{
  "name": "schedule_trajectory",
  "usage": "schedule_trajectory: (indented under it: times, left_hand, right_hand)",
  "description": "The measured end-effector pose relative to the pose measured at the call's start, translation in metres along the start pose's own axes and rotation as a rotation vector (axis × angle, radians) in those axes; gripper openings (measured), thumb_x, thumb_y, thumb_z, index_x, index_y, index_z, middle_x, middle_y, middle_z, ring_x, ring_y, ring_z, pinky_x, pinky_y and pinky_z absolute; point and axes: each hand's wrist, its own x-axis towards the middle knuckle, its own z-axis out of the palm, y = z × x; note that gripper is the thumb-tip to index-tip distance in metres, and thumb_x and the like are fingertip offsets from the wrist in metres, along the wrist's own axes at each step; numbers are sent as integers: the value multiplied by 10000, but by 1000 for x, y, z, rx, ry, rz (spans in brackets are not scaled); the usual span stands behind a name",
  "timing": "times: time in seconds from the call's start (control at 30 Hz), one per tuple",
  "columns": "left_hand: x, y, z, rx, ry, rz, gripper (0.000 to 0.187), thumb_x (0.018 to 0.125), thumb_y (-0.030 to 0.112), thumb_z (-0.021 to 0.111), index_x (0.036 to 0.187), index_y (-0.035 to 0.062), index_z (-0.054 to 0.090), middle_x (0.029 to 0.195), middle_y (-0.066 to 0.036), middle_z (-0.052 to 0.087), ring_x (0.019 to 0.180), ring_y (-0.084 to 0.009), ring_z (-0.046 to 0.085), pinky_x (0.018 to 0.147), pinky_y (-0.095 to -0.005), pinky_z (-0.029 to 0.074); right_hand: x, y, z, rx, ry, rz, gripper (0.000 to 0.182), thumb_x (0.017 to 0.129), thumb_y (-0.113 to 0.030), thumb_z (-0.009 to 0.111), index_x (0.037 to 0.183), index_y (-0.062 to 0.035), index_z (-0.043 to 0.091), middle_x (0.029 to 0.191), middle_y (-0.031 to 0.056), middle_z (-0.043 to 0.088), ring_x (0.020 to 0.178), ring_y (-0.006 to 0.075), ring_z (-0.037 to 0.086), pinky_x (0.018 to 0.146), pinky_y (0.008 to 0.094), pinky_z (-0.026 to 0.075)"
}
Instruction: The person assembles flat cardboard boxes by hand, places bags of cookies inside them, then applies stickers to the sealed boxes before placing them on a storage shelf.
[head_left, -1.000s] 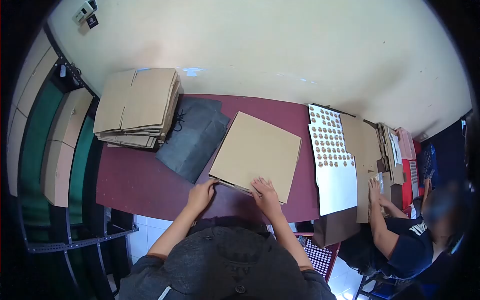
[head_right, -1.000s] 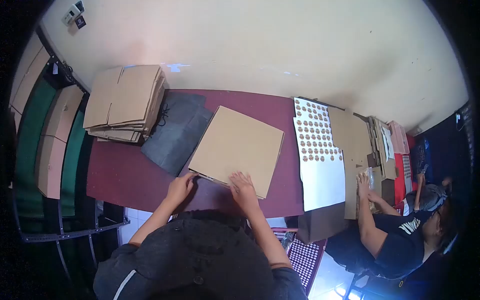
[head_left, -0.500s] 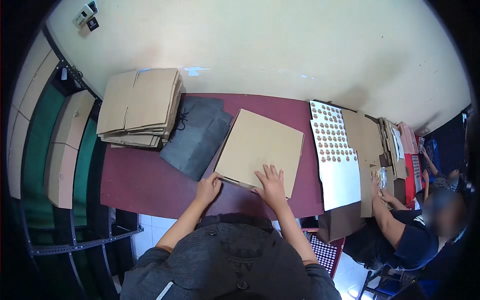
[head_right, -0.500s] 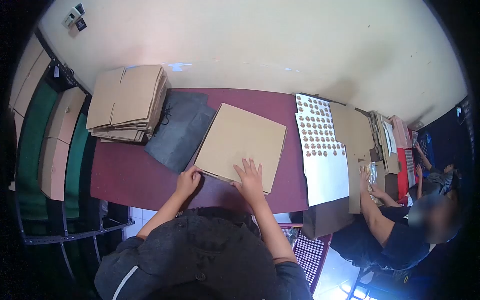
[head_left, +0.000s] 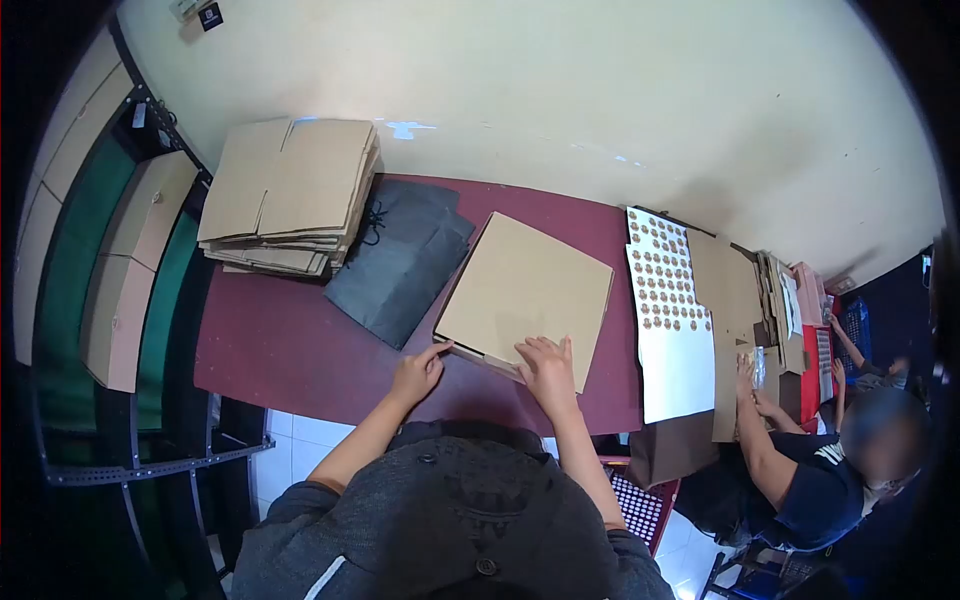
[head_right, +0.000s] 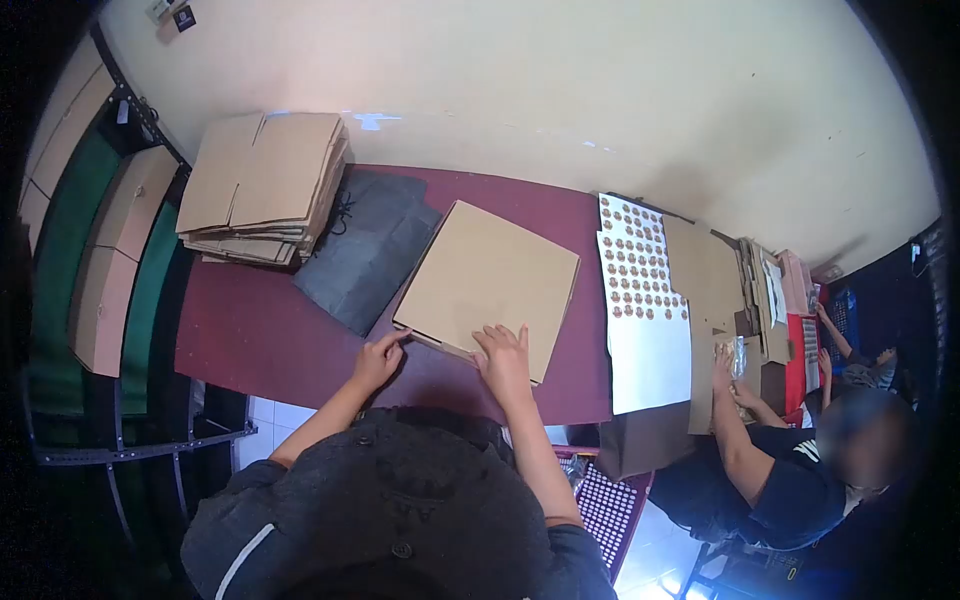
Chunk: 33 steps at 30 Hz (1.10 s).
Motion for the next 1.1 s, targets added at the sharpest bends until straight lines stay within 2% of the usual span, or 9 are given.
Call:
schedule_trajectory:
  times: [0.1,0.17,0.23,0.27,0.33,0.43,0.57,0.8,1.1]
  left_hand:
    - [1,-4,1,-1,2,17,371,794,77,575,1143,195,614,540,-119,521,467,-248,555,480,-355,447]
    - [1,-9,5,6,9,27,376,795,76,574,1150,195,610,542,-121,522,468,-251,556,481,-352,447]
    - [-1,-11,6,-3,-13,-7,381,796,76,576,1156,197,603,546,-126,521,473,-257,559,483,-352,449]
    - [-2,-12,6,-4,-15,-7,381,796,76,576,1156,197,603,546,-126,521,473,-257,559,483,-352,449]
    - [-2,-12,7,0,-5,-6,389,797,80,577,1163,209,601,545,-129,515,472,-261,559,478,-358,444]
    - [-3,-10,8,-26,6,-5,401,797,85,578,1172,227,599,543,-131,513,470,-266,558,473,-368,444]
    - [-4,-14,9,-31,-7,-9,408,801,94,577,1182,237,595,545,-132,515,471,-271,559,474,-373,447]
    - [-6,-11,12,5,12,-12,418,803,93,568,1193,244,586,556,-144,534,483,-288,576,472,-383,451]
    - [-6,-16,15,22,36,25,421,810,99,569,1209,235,569,537,-138,525,472,-297,569,458,-401,446]
  right_hand:
    - [5,2,-3,26,43,26,346,710,-151,716,1049,-132,653,1078,81,633,1098,282,542,1060,568,221]
    - [5,2,-6,0,27,10,402,698,-166,728,1089,-138,635,1117,83,615,1112,275,529,1058,570,222]
    - [4,-6,-8,44,-97,-9,556,683,-200,746,1205,-150,561,1259,123,518,1202,300,452,1055,571,225]
    - [3,-8,-5,44,-98,-7,556,683,-200,746,1205,-150,561,1259,123,518,1202,300,452,1055,571,225]
    - [1,-10,4,-74,-246,21,761,664,-260,770,1341,-195,430,1411,165,344,1311,333,316,1062,579,213]
    - [1,3,18,-72,-182,53,817,644,-267,779,1363,-203,398,1428,202,287,1330,364,264,1052,576,227]
    - [-3,11,22,-48,-165,87,810,659,-254,773,1375,-238,395,1448,191,264,1338,370,250,1069,575,194]
    - [-2,11,16,87,-210,155,722,695,-198,742,1349,-192,436,1444,228,265,1351,401,217,1075,573,182]
    - [-5,14,18,111,-165,135,676,729,-187,720,1345,-178,441,1442,224,276,1351,385,233,1083,555,182]
